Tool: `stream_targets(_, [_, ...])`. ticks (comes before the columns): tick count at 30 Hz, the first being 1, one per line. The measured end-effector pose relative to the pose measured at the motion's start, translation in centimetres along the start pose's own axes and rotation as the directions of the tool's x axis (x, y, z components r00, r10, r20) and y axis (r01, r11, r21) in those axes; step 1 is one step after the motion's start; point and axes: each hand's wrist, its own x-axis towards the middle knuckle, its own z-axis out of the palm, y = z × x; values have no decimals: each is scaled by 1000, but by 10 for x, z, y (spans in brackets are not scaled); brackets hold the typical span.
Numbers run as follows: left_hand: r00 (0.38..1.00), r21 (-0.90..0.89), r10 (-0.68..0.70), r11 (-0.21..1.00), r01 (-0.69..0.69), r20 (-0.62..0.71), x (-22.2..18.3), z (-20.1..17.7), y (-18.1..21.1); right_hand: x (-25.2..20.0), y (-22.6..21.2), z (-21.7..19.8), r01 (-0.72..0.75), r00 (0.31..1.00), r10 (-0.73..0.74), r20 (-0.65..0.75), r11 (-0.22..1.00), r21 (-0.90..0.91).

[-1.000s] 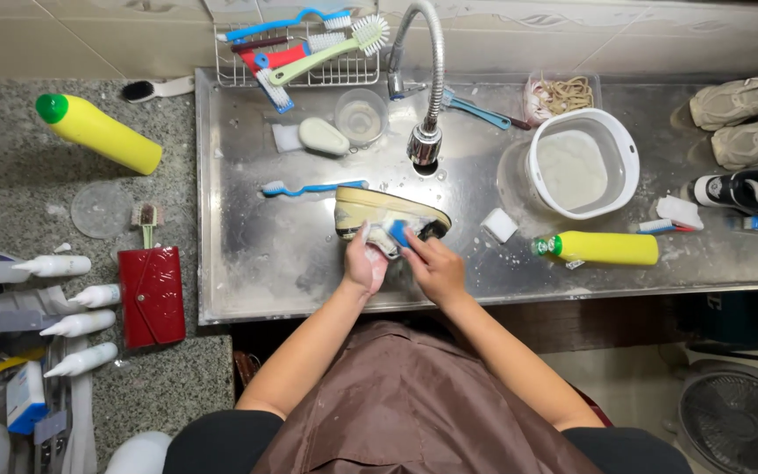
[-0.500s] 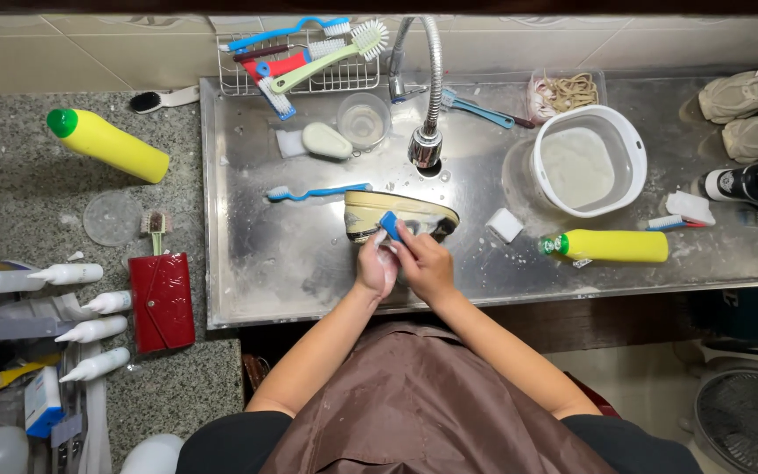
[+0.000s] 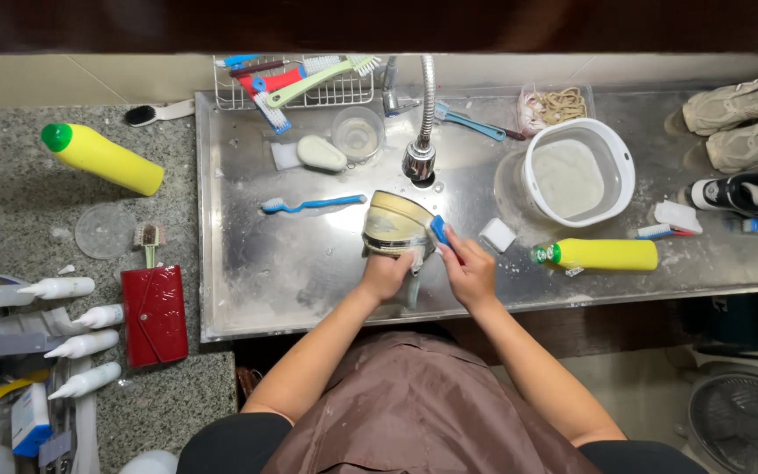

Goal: Washing a sneaker in a utility sink using brushes and soap.

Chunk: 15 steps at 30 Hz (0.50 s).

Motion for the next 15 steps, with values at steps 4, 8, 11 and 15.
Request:
stream_targets(4, [994, 186, -52, 982, 33, 98, 18, 2, 34, 13, -48, -10, 109, 994, -106, -38, 989, 95])
stream_targets(8, [976, 314, 142, 930, -189, 168, 13, 2, 39, 6, -35, -11, 138, 990, -134, -52, 987, 83])
stream_targets(11, [962, 375, 187, 892, -252, 201, 16, 14, 27, 16, -59, -25, 121, 992, -119, -49, 992, 37])
stream_targets(15, [960, 539, 28, 823, -180, 279, 9, 10, 9, 1, -39, -36, 130, 991, -130, -36, 991, -14])
